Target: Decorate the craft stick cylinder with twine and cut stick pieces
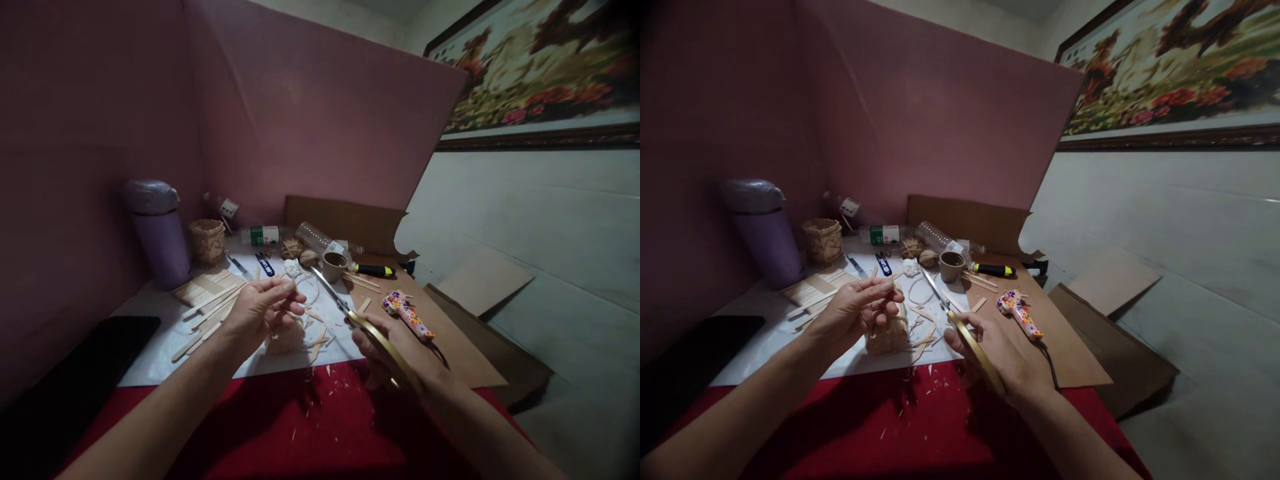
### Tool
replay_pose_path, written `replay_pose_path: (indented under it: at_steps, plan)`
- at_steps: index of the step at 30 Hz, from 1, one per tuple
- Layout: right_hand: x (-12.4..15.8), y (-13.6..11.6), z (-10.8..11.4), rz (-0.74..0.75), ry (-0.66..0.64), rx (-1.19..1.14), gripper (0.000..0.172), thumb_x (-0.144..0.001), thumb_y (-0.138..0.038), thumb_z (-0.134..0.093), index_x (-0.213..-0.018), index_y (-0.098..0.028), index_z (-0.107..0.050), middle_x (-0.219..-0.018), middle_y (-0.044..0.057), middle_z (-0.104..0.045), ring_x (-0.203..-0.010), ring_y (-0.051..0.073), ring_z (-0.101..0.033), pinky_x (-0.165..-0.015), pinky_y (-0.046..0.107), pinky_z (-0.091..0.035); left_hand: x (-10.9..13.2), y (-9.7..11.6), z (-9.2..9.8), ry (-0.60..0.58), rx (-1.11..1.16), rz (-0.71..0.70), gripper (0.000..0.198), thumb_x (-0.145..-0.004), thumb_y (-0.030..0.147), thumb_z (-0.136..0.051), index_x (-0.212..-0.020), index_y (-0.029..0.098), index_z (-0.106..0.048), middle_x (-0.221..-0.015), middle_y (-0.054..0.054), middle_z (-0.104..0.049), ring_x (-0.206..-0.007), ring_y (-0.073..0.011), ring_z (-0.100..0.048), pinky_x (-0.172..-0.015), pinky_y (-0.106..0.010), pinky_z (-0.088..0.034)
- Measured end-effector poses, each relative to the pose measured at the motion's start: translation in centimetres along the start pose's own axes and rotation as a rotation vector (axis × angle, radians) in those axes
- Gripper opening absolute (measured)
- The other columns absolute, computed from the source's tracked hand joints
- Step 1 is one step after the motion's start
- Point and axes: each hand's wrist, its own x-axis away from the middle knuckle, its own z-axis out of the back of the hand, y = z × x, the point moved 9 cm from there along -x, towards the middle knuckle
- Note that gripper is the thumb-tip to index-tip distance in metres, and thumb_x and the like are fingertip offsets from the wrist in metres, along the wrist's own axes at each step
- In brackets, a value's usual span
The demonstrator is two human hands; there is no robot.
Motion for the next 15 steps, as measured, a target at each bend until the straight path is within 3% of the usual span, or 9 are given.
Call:
replay_pose_path:
  at_steps: [3, 6, 9, 15]
  plan:
    - [0.7, 0.3, -2.1, 0.003, -0.081, -0.147, 0.049, -0.067, -0.060, -0.074, -0.093, -0.023, -0.057, -0.058, -0.008, -0.046, -0.040, 0.007, -0.038, -0.047, 0.028, -0.051, 0.1, 0.2, -0.3, -0.016, -0.007, -0.009, 0.022, -0.066, 0.023, -0.082, -0.069, 0.010, -0.063, -0.067, -0.007, -0.068, -0.050, -0.0101, -0.061, -0.037, -0.015, -0.045]
    - [1.2, -0.6, -3.7, 0.142, -0.132, -0.059, 0.062, -0.066, -0.077, -0.064, -0.096, -0.024, -0.053, -0.059, -0.006, -0.047, -0.042, 0.009, -0.041, -0.040, 0.023, -0.039, 0.1, 0.3, -0.4, -0.010, -0.002, -0.021, 0.022, -0.064, 0.021, -0.082, -0.069, 0.010, -0.064, -0.066, -0.007, -0.068, -0.049, -0.0102, -0.060, -0.038, -0.016, -0.046]
    - [1.3, -1.4, -4.2, 0.225, -0.090, 0.080, 0.061, -0.068, -0.076, -0.064, -0.095, -0.023, -0.051, -0.061, -0.007, -0.044, -0.043, 0.007, -0.031, -0.037, 0.020, -0.025, 0.1, 0.4, -0.4, -0.010, 0.009, -0.024, 0.021, -0.062, 0.019, -0.083, -0.070, 0.010, -0.065, -0.066, -0.008, -0.069, -0.050, -0.0109, -0.062, -0.040, -0.016, -0.048]
    - [0.6, -1.6, -5.0, 0.254, -0.086, 0.098, 0.062, -0.073, -0.079, -0.055, -0.096, -0.022, -0.051, -0.057, -0.007, -0.042, -0.041, 0.006, -0.029, -0.035, 0.020, -0.024, 0.2, 0.2, -0.6, -0.043, 0.013, -0.013, 0.023, -0.063, 0.023, -0.083, -0.068, 0.010, -0.065, -0.064, -0.007, -0.068, -0.049, -0.0109, -0.062, -0.039, -0.016, -0.048]
